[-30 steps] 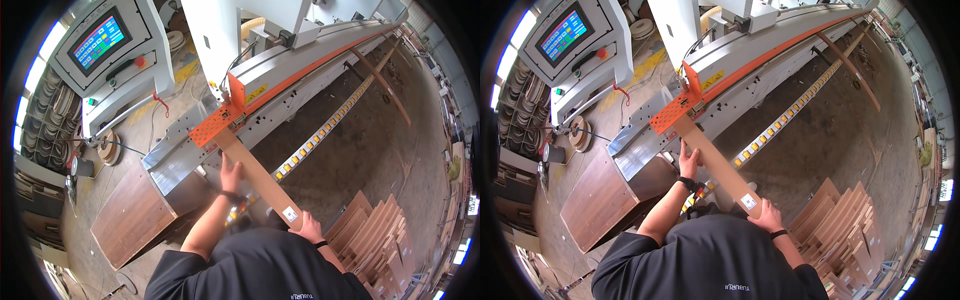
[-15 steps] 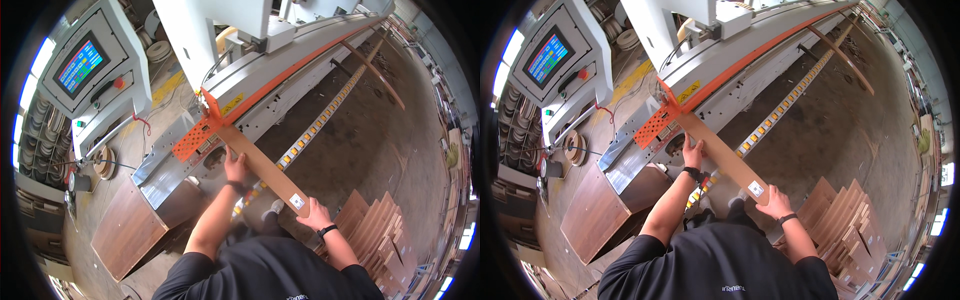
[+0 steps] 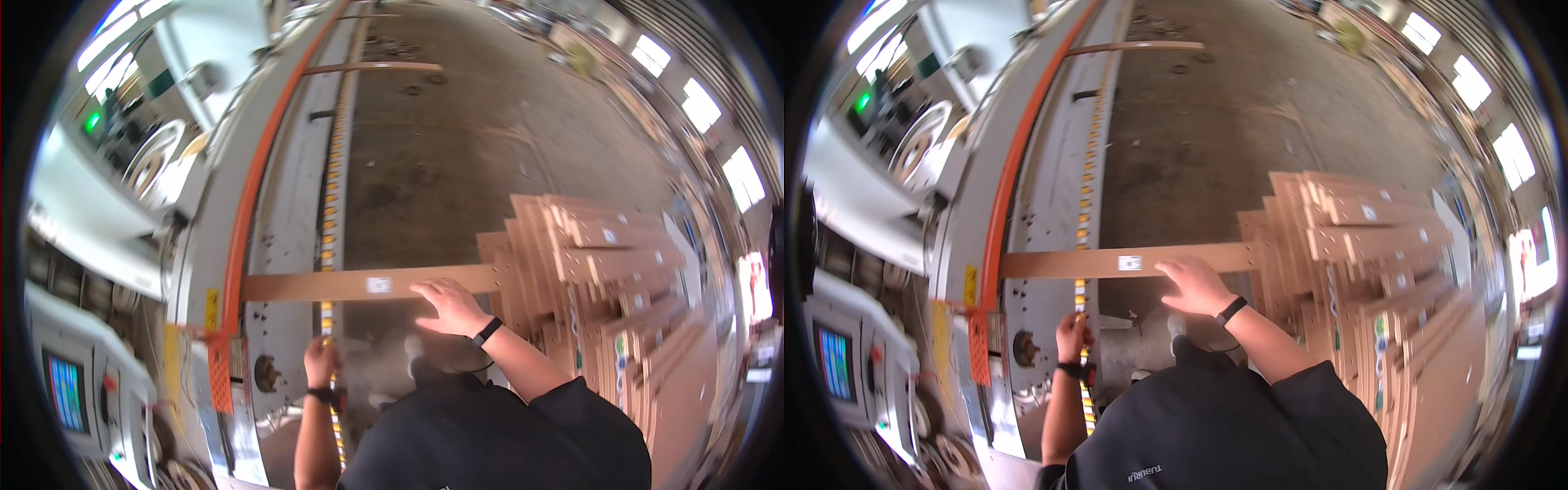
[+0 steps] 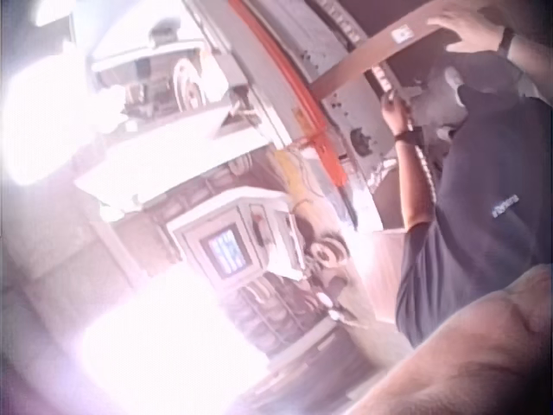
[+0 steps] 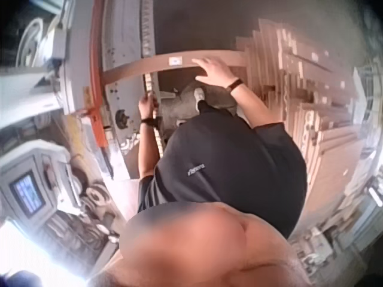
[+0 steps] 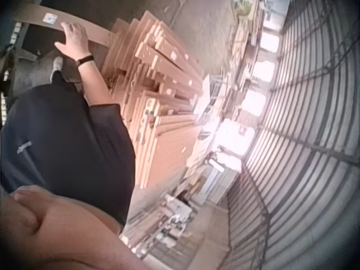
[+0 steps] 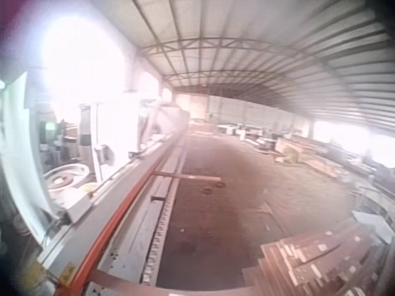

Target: Operating an edge-banding machine by feeding wood panels into it.

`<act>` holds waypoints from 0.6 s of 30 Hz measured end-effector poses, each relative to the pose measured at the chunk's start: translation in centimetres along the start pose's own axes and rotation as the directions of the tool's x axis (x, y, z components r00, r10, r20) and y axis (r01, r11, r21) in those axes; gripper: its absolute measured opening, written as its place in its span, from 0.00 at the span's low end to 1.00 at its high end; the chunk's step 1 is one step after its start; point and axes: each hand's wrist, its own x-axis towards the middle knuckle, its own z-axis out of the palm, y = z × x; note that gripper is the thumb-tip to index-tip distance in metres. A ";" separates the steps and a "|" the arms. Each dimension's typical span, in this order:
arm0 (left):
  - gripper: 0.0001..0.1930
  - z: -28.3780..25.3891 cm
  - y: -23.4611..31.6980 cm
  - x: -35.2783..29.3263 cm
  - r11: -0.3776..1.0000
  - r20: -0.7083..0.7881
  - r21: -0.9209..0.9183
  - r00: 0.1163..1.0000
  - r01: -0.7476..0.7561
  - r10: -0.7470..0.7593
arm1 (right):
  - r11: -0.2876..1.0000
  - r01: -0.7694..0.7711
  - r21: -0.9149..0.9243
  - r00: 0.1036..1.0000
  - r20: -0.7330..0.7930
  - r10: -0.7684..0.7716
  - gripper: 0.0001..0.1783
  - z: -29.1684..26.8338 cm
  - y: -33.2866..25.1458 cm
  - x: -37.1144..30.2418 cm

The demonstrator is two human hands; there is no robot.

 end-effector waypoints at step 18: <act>0.13 0.8 -1.7 -2.7 0.985 0.000 0.139 0.995 -0.101 0.101 | 0.415 -0.767 -0.489 0.601 -0.321 0.732 0.53 -23.0 18.0 -20.7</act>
